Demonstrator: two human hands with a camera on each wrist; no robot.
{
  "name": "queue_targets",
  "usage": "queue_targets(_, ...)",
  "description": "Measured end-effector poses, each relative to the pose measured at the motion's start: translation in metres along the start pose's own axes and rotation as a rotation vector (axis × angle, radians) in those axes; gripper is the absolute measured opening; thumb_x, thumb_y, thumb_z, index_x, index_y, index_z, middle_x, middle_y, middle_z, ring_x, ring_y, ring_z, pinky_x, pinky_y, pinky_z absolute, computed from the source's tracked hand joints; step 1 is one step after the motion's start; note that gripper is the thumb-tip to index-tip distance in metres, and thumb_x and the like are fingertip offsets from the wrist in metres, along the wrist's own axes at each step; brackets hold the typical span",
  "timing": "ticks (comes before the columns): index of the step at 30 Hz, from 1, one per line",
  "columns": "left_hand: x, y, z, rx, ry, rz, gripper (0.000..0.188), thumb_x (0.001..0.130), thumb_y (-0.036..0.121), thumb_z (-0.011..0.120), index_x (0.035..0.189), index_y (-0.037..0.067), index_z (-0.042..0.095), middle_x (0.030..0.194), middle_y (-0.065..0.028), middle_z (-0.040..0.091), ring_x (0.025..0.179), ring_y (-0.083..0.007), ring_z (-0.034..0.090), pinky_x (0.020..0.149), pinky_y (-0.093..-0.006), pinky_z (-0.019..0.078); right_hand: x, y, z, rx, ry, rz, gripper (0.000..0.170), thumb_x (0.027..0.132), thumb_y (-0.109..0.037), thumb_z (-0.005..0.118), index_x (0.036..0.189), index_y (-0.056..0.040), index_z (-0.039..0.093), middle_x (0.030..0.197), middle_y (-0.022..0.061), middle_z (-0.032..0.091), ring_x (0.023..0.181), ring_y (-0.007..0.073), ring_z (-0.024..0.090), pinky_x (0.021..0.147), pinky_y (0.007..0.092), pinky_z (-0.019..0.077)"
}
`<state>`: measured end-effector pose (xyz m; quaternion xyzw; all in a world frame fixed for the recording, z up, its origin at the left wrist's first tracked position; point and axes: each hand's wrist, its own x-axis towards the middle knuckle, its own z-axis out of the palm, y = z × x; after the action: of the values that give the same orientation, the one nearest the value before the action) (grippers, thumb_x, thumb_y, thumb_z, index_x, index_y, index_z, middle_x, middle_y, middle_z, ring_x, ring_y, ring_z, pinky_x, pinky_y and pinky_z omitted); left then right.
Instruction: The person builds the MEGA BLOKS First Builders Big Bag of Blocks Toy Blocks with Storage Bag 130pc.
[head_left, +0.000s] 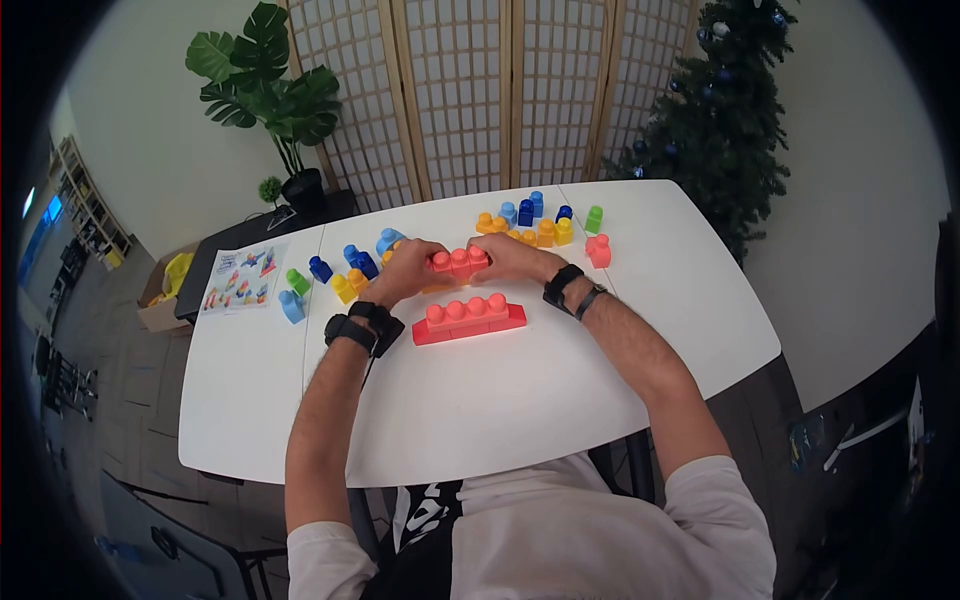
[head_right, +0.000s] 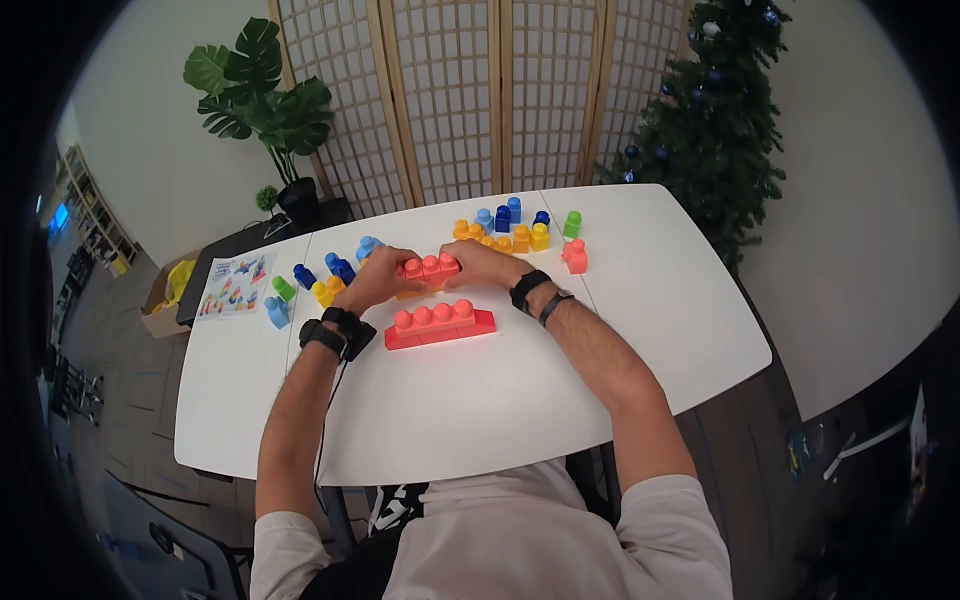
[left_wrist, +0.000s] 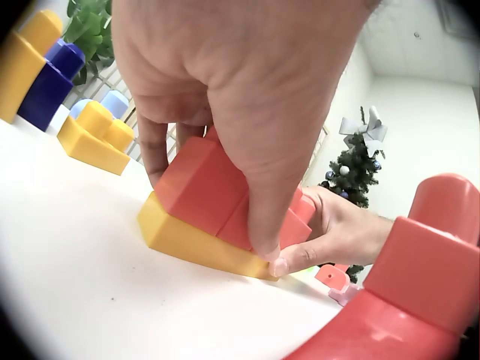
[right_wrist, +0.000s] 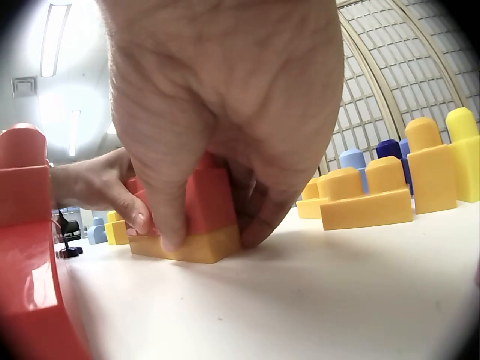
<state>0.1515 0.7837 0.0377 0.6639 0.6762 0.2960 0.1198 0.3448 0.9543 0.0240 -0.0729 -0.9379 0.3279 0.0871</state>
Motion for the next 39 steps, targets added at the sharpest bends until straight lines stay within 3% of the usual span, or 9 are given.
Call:
queue_targets(7, 0.001, -0.006, 0.006, 0.069, 0.053, 0.069, 0.04, 0.076, 0.021, 0.095, 0.103, -0.003, 0.079, 0.09, -0.0192, 0.077, 0.081, -0.0344, 0.073, 0.078, -0.0403, 0.0571, 0.004, 0.005, -0.001, -0.021, -0.025, -0.031, 0.036, 0.088, -0.021, 0.088, 0.108, -0.0011, 0.065, 0.092, 0.0108, 0.068, 0.088, 0.0211, 0.065, 0.078, 0.0364, 0.0509)
queue_targets(11, 0.002, -0.008, 0.007, 0.061, 0.057, 0.058, 0.041, 0.075, 0.021, 0.096, 0.103, -0.003, 0.079, 0.091, -0.0191, 0.078, 0.081, -0.0342, 0.073, 0.079, -0.0404, 0.0578, 0.004, 0.007, 0.0, 0.022, -0.018, -0.021, 0.038, 0.085, -0.024, 0.089, 0.104, -0.0008, 0.065, 0.093, 0.0131, 0.071, 0.09, 0.0256, 0.068, 0.079, 0.0382, 0.0522)
queue_targets(17, 0.003, -0.012, 0.009, 0.048, 0.056, 0.026, 0.044, 0.074, 0.023, 0.098, 0.105, -0.003, 0.08, 0.092, -0.0185, 0.079, 0.082, -0.0326, 0.074, 0.08, -0.04, 0.0581, 0.005, 0.007, -0.001, 0.057, -0.039, 0.003, 0.037, 0.086, -0.023, 0.088, 0.105, -0.0013, 0.065, 0.093, 0.0115, 0.069, 0.089, 0.0241, 0.067, 0.079, 0.0372, 0.0514)
queue_targets(19, 0.003, -0.012, 0.009, 0.036, 0.041, -0.009, 0.045, 0.074, 0.023, 0.098, 0.105, -0.003, 0.08, 0.094, -0.0184, 0.079, 0.084, -0.032, 0.075, 0.081, -0.0397, 0.058, 0.005, 0.007, -0.001, 0.052, -0.041, -0.008, 0.034, 0.089, -0.022, 0.087, 0.104, -0.0027, 0.063, 0.091, 0.008, 0.065, 0.087, 0.0195, 0.062, 0.077, 0.0357, 0.0489)
queue_targets(29, 0.001, -0.013, 0.011, -0.011, 0.046, 0.022, 0.044, 0.075, 0.023, 0.097, 0.106, -0.003, 0.079, 0.095, -0.0177, 0.078, 0.086, -0.0311, 0.074, 0.081, -0.0391, 0.0573, 0.002, 0.005, 0.0, 0.022, -0.016, -0.018, 0.035, 0.089, -0.023, 0.087, 0.104, -0.0028, 0.063, 0.092, 0.0073, 0.065, 0.087, 0.0186, 0.061, 0.077, 0.0355, 0.0494)
queue_targets(39, 0.001, -0.009, 0.006, 0.011, -0.023, 0.02, 0.056, 0.076, 0.029, 0.098, 0.117, -0.001, 0.075, 0.104, -0.0162, 0.077, 0.094, -0.0296, 0.074, 0.086, -0.0377, 0.0576, 0.001, 0.006, 0.002, 0.012, 0.001, -0.027, 0.035, 0.089, -0.021, 0.087, 0.106, -0.0023, 0.063, 0.093, 0.0084, 0.067, 0.088, 0.019, 0.063, 0.079, 0.0356, 0.0509)
